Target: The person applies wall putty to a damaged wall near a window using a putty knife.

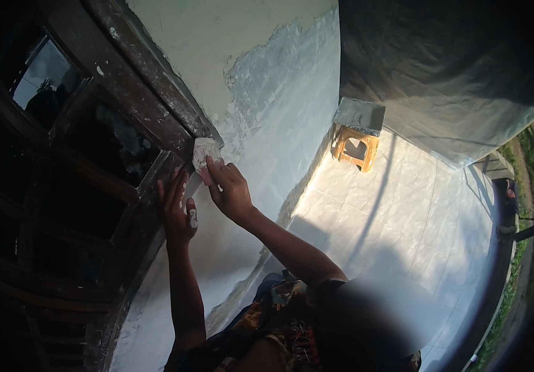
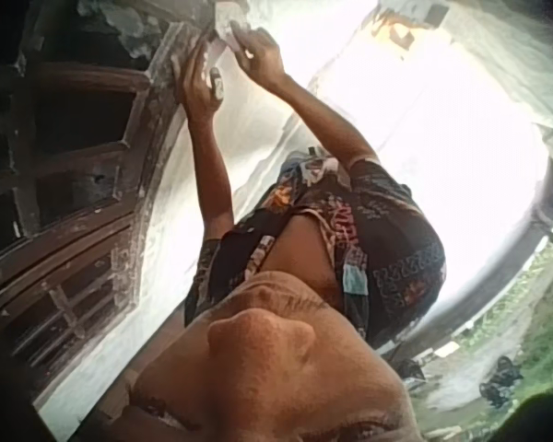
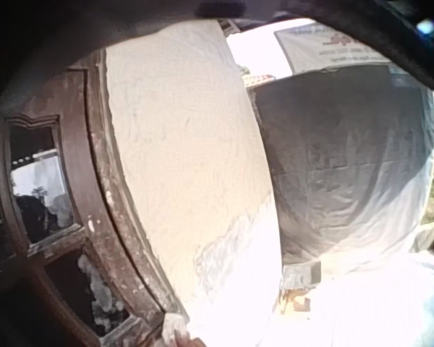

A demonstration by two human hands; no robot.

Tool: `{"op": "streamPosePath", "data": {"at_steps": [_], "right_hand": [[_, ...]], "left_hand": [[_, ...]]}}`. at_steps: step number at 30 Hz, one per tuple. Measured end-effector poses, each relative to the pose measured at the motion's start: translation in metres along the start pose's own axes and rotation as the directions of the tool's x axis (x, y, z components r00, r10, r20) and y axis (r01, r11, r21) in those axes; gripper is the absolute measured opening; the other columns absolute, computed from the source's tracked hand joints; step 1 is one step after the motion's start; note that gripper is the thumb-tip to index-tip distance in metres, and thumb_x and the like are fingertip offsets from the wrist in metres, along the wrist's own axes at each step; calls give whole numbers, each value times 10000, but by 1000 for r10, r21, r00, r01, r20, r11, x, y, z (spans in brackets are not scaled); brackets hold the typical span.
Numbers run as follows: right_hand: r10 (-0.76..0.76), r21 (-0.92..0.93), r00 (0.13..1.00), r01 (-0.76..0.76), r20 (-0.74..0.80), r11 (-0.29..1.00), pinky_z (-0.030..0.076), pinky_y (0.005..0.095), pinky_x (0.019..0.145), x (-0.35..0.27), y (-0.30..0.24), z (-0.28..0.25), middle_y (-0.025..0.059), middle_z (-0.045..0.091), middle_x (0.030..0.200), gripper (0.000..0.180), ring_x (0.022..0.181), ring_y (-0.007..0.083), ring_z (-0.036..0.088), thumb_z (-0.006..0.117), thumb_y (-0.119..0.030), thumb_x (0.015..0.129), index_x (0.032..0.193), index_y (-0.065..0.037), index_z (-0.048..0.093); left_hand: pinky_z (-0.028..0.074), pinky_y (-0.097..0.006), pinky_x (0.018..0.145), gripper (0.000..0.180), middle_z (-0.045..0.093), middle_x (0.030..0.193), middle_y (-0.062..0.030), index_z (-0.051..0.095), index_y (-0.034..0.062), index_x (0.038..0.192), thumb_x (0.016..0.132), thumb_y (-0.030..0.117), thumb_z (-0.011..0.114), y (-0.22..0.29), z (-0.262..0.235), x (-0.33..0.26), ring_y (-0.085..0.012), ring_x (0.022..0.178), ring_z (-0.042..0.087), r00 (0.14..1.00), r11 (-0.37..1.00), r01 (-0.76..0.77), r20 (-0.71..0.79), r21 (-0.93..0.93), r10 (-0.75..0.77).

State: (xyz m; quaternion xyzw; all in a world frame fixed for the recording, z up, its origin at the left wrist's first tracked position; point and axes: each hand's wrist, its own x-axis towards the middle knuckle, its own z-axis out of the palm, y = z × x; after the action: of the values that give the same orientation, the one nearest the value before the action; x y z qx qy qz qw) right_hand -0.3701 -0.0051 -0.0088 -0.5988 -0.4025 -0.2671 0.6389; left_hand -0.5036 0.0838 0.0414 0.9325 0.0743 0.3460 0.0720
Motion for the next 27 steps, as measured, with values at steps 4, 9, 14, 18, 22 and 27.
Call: {"op": "streamPosePath", "data": {"at_steps": [4,9,14,18,22,27], "right_hand": [[59,4,983,-59,-172,998,456,293,568,63,-10,-9,86,580,714,528,629,172,534,671,93,798,1311,-9,606],[-21,-124,982,-2,-186,992,491,361,683,99,5,22,127,615,806,592,770,278,582,665,77,783,1358,0,544],[50,-103,992,-62,-117,993,485,364,640,27,-35,24,123,608,790,586,730,265,578,704,64,761,1329,13,569],[146,6,967,-148,-206,989,475,386,642,53,-39,7,141,599,733,480,663,286,563,702,18,820,1289,23,597],[79,-70,960,-102,-269,992,474,413,642,110,-25,15,145,610,776,486,745,333,583,654,23,813,1292,27,570],[189,-38,979,-192,-70,981,504,416,737,50,-65,36,143,621,834,584,808,321,601,662,51,772,1342,-7,554]], "left_hand": [[199,-582,1171,569,527,1437,-139,542,-1,1363,997,390,351,0,-18,-15,-298,1393,440,996,997,33,76,66,-38],[148,-576,1190,568,505,1465,-120,514,5,1395,994,371,345,4,-13,-12,-291,1416,408,991,997,42,127,62,-49],[152,-576,1192,551,515,1451,-124,514,7,1393,990,351,364,1,-14,-14,-288,1411,415,995,993,-4,101,115,-8],[157,-581,1192,532,523,1439,-127,527,5,1378,992,335,368,1,-14,-13,-287,1406,421,995,994,-20,97,105,10],[162,-582,1192,521,534,1424,-132,532,4,1368,997,330,366,0,-10,-13,-289,1396,433,997,996,-32,73,82,26],[161,-576,1196,517,535,1415,-155,525,2,1369,1006,336,372,-2,-13,-15,-311,1370,457,996,996,-21,89,85,13]]}}
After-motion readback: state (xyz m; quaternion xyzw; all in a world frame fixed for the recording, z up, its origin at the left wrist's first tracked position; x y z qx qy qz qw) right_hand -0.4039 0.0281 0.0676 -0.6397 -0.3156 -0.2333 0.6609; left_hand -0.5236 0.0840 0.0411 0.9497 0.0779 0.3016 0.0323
